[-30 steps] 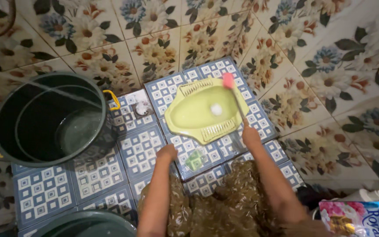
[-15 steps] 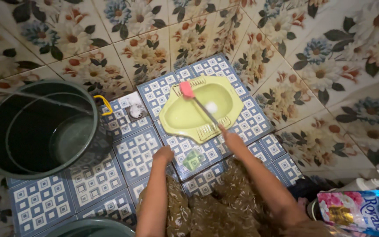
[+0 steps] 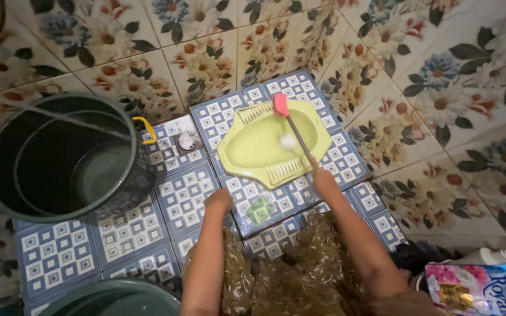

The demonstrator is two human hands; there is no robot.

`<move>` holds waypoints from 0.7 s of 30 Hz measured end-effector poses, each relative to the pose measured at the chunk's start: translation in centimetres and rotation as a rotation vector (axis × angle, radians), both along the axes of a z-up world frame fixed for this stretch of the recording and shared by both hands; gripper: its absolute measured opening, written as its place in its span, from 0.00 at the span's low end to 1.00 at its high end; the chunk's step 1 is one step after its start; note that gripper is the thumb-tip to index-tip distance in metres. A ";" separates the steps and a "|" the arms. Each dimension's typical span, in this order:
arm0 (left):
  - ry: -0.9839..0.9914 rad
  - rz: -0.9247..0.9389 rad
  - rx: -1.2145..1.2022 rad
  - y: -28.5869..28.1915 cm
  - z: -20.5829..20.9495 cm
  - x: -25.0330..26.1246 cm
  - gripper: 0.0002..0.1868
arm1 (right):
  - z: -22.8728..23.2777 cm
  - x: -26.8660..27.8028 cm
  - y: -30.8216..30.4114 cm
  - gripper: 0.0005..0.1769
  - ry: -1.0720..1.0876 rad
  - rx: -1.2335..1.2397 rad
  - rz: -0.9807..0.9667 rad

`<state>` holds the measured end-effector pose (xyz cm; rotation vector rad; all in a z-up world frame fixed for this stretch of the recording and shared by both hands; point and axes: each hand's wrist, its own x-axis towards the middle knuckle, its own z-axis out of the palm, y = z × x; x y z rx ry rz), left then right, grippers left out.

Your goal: The person scrubs a tiled bathroom floor with a long-handled brush, then rinses the area using water from a bucket and a scoop. They also clean a yellow plastic basin and place the brush inside it.

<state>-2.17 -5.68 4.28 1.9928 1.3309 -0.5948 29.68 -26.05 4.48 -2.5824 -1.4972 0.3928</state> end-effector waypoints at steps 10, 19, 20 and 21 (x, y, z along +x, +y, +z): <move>0.028 0.020 -0.015 -0.7 -0.5 0.5 0.20 | 0.3 -0.3 0.6 0.38 0.033 -0.006 0.035; 0.001 0.004 0.033 -1.2 -1.7 0.5 0.20 | 1.6 0.7 -1.2 0.42 0.031 0.000 0.122; 0.003 -0.002 0.036 -1.0 -1.6 0.6 0.20 | 1.7 0.6 -1.0 0.39 0.062 -0.052 0.169; 0.005 -0.008 0.040 -0.6 -1.5 0.6 0.20 | 1.8 0.6 -0.6 0.37 0.092 -0.104 0.215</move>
